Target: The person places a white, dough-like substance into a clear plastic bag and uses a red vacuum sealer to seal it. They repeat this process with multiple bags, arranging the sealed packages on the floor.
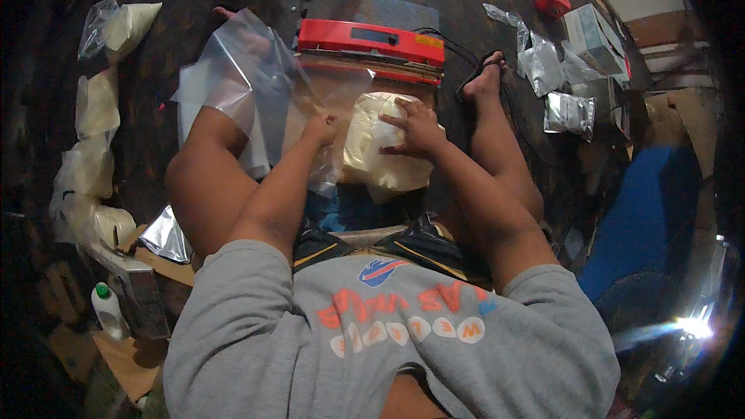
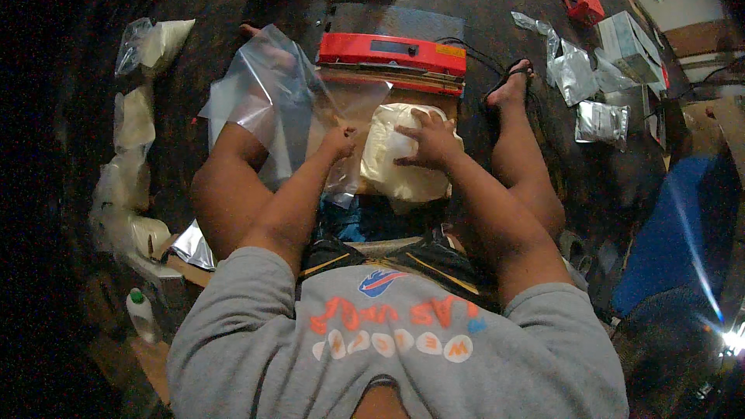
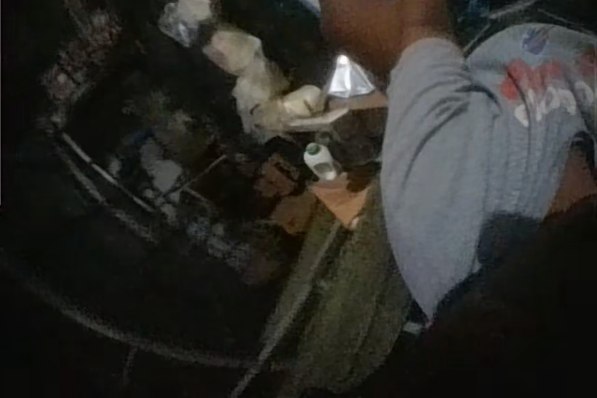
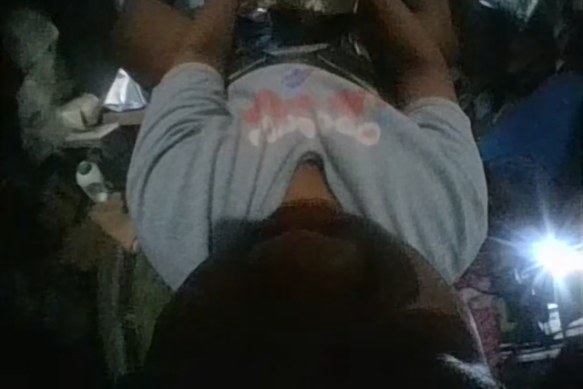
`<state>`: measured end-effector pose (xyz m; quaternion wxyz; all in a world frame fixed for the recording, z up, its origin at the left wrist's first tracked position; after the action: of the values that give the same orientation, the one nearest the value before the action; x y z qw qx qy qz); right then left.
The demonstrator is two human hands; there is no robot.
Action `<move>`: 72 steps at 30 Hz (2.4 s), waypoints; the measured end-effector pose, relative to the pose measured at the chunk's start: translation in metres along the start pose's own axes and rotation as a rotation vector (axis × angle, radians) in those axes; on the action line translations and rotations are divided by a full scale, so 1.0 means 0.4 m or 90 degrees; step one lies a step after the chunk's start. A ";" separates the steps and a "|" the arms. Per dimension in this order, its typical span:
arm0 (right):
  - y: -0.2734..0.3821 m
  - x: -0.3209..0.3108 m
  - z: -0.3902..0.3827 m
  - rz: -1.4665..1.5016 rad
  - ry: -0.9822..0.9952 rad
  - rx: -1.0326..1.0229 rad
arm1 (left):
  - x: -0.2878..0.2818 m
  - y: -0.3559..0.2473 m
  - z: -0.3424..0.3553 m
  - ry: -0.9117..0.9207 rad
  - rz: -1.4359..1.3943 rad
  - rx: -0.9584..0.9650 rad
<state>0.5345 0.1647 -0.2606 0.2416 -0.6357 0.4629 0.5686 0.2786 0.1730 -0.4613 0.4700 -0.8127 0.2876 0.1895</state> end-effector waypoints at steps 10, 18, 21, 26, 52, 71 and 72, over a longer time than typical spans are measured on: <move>0.182 0.017 0.126 -0.159 0.055 0.008 | -0.203 -0.172 -0.155 -0.187 -0.009 0.061; 0.283 0.115 0.248 -0.257 0.097 0.141 | -0.293 -0.307 -0.337 -0.151 0.055 0.106; 0.233 0.111 0.227 -0.141 0.023 0.225 | -0.205 -0.254 -0.344 -0.061 0.083 0.119; 0.075 -0.003 0.174 0.177 0.097 -0.081 | -0.127 -0.301 -0.365 -0.062 0.042 0.158; -0.141 0.306 0.324 0.562 -0.027 0.049 | -0.073 -0.411 -0.587 0.003 0.260 0.334; -0.239 0.290 0.142 0.315 0.196 0.238 | -0.068 -0.092 -0.554 0.034 -0.344 -0.467; -0.244 0.299 0.120 0.350 0.209 0.245 | -0.072 -0.095 -0.552 0.053 -0.365 -0.463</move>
<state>0.5857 0.2115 -0.4067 0.1176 -0.5134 0.7472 0.4053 0.2896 0.0034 -0.3126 0.1759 -0.9784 -0.0147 0.1076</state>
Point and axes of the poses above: each hand's wrist, its own z-axis towards the middle knuckle, its own x-axis out of the palm, y = z × x, the point moved 6 cm from there along z, towards the middle knuckle, and after that the axes turned 6 degrees about -y, right-handed, at the moved point
